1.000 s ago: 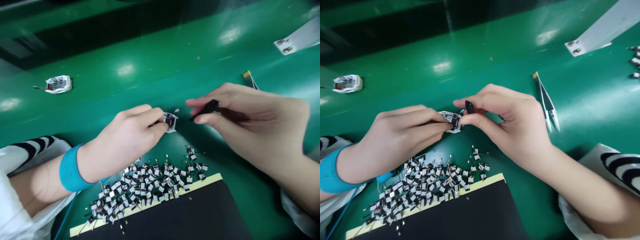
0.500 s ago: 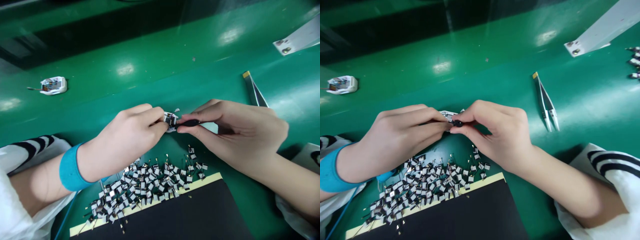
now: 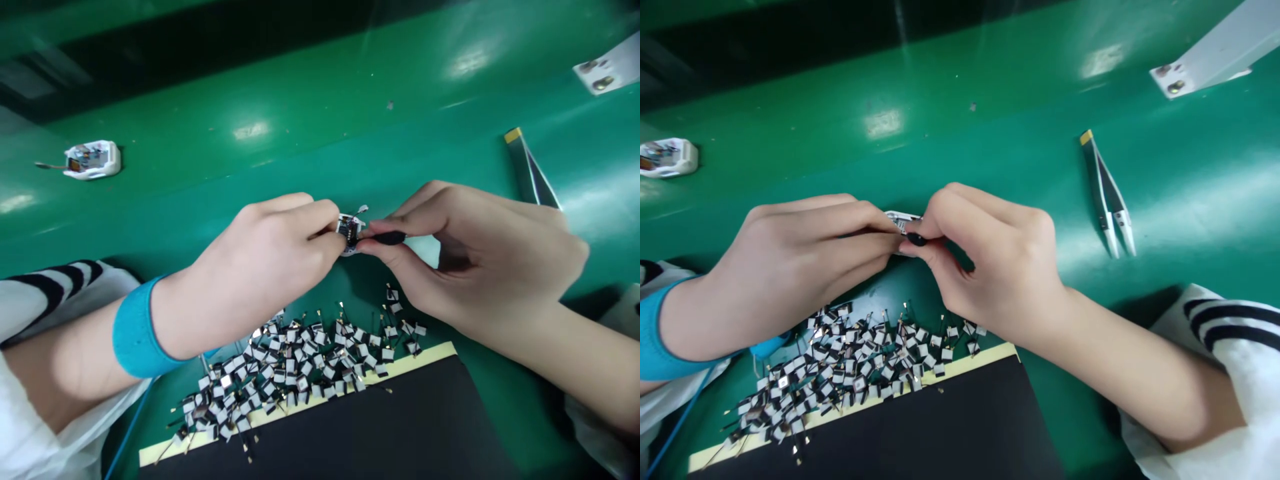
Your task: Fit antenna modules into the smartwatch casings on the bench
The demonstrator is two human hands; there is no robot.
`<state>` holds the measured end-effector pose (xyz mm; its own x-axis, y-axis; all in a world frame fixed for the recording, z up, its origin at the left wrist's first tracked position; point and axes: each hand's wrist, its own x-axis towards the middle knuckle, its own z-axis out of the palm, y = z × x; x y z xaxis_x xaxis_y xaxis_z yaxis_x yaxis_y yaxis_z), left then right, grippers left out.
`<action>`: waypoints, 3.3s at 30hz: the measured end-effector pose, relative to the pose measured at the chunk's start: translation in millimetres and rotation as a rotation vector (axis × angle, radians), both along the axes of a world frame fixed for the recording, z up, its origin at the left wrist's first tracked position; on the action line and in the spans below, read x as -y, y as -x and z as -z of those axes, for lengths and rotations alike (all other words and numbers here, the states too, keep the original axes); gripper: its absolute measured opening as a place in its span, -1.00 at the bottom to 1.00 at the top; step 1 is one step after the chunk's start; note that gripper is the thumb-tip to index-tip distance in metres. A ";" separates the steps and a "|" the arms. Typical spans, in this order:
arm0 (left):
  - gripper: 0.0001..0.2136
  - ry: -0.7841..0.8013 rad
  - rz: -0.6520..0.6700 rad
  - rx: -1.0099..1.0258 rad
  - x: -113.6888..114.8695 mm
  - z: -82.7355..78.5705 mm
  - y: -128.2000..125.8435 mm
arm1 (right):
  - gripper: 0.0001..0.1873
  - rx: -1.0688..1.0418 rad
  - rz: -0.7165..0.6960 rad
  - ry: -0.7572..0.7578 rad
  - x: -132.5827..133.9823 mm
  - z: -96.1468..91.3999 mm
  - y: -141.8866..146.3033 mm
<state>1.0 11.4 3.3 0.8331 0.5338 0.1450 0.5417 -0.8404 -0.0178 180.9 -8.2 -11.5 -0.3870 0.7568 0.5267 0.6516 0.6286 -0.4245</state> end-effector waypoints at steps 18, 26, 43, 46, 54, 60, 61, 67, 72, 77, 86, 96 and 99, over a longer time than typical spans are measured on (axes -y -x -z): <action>-0.84 0.106 -0.038 0.060 1.6 1.5 0.6 | -0.86 -0.334 -0.083 0.211 -11.2 3.7 -5.5; -0.59 0.308 -0.151 0.446 3.2 -4.4 0.3 | -0.93 0.177 -0.068 0.248 -14.6 -19.8 -22.9; -0.34 0.752 -0.021 0.589 -16.8 21.5 4.7 | -0.85 0.549 -0.085 -0.201 -5.1 -10.1 1.9; -0.34 0.786 -0.015 0.622 -16.7 22.4 4.9 | -0.85 0.591 -0.111 -0.264 -8.2 -11.6 2.2; -0.37 0.765 -0.004 0.634 -16.7 20.9 4.7 | -0.85 0.326 -0.133 -0.218 -18.0 -0.8 4.4; -0.41 0.724 -0.053 0.727 -14.4 20.1 5.0 | -0.81 0.197 -0.118 -0.065 -14.4 -5.5 -0.7; -0.42 0.717 -0.059 0.733 -14.2 20.1 4.9 | -0.79 0.224 -0.115 -0.088 -13.8 -6.4 -1.1; -0.44 0.681 -0.076 0.729 -14.1 20.6 4.0 | -0.86 0.273 -0.043 -0.133 -14.6 -5.2 1.8; -0.46 0.668 -0.083 0.789 -14.0 22.1 3.7 | -0.93 0.158 -0.073 -0.075 -18.4 -4.0 1.5; -0.46 0.632 -0.083 0.748 -13.6 21.8 3.6 | -0.89 0.277 -0.076 -0.144 -14.0 -8.4 2.5; -0.49 0.648 -0.058 0.876 -12.8 20.9 4.1 | -0.93 0.005 -0.115 -0.062 -18.9 -2.5 3.8; -0.50 0.681 -0.082 0.927 -10.7 19.1 3.4 | -0.96 -0.210 -0.062 0.094 -19.8 1.1 6.9; -0.51 0.676 -0.084 0.931 -10.2 18.6 3.6 | -0.95 -0.213 -0.064 0.090 -19.7 1.5 7.0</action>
<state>-2.6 21.6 -15.3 0.5115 0.7854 0.3486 0.1629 -0.4869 0.8581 173.9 11.5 -13.0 -0.3230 0.7820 0.5331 0.5013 0.6192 -0.6045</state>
